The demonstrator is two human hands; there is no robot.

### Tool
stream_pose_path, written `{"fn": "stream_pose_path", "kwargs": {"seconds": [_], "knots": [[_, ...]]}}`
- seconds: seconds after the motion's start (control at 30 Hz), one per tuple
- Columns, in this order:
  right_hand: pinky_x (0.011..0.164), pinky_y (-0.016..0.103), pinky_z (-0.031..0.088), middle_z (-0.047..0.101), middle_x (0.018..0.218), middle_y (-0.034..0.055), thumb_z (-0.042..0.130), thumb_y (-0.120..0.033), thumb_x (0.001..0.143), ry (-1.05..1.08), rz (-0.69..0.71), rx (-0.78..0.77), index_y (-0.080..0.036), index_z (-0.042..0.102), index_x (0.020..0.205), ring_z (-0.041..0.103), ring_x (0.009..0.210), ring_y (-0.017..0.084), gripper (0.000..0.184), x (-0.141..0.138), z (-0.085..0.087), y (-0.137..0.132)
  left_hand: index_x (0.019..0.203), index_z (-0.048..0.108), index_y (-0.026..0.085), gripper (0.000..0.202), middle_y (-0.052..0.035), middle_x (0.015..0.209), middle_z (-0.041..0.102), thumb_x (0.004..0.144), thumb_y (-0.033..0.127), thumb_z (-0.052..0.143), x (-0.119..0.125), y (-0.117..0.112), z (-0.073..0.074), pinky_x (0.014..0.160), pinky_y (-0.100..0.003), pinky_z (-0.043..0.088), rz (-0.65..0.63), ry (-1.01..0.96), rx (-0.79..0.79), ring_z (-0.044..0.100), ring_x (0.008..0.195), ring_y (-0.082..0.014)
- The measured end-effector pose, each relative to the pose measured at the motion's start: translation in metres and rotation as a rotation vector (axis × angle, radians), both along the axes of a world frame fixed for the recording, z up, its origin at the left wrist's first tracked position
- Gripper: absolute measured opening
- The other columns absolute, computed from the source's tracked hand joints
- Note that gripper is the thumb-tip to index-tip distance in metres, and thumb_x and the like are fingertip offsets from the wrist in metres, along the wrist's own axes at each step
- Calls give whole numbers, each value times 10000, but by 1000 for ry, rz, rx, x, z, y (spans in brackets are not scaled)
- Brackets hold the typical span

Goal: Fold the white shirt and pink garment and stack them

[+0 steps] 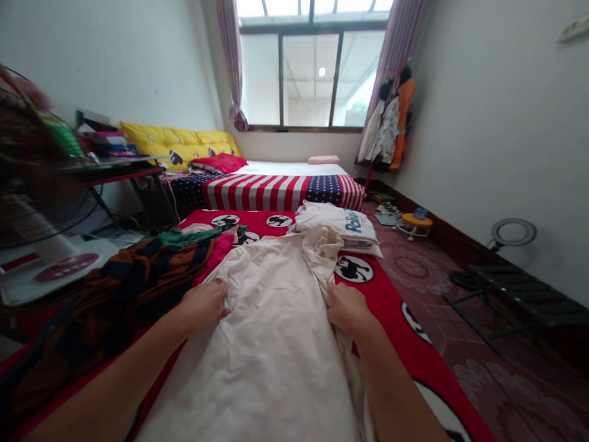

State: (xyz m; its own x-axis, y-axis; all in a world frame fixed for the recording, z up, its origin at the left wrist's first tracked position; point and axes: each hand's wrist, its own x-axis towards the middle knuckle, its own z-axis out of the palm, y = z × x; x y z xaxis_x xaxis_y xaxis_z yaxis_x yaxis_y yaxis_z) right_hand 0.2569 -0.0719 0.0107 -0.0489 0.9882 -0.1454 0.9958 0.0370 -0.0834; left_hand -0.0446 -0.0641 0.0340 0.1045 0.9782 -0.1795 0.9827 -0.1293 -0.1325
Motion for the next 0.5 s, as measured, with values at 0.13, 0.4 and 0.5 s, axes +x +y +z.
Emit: {"fn": "stream_pose_path", "kwargs": {"seconds": [0.13, 0.4, 0.5], "knots": [[680, 319, 416, 636, 1076, 157, 474, -155, 759, 0, -40, 47, -145, 592, 1104, 637, 969, 304, 365, -1, -12, -13, 1283, 493, 147, 527, -167, 1138, 649, 811, 363, 583, -8, -16, 1, 822, -388, 467, 13, 11, 9, 614, 1058, -334], [715, 306, 466, 675, 894, 65, 424, -302, 838, 600, -61, 263, -170, 473, 1329, 640, 777, 209, 511, 46, -47, -50, 1350, 484, 261, 584, -63, 1162, 656, 770, 207, 534, -30, -59, -22, 855, -338, 451, -96, -501, 42, 621, 1019, -259], [638, 276, 480, 684, 797, 50, 503, -430, 781, 879, -189, 311, -158, 637, 1126, 630, 714, 198, 460, 69, -35, -56, 1267, 562, 191, 525, -52, 996, 686, 752, 292, 540, -39, -58, -10, 730, -291, 476, -18, -943, 12, 641, 839, -223]]}}
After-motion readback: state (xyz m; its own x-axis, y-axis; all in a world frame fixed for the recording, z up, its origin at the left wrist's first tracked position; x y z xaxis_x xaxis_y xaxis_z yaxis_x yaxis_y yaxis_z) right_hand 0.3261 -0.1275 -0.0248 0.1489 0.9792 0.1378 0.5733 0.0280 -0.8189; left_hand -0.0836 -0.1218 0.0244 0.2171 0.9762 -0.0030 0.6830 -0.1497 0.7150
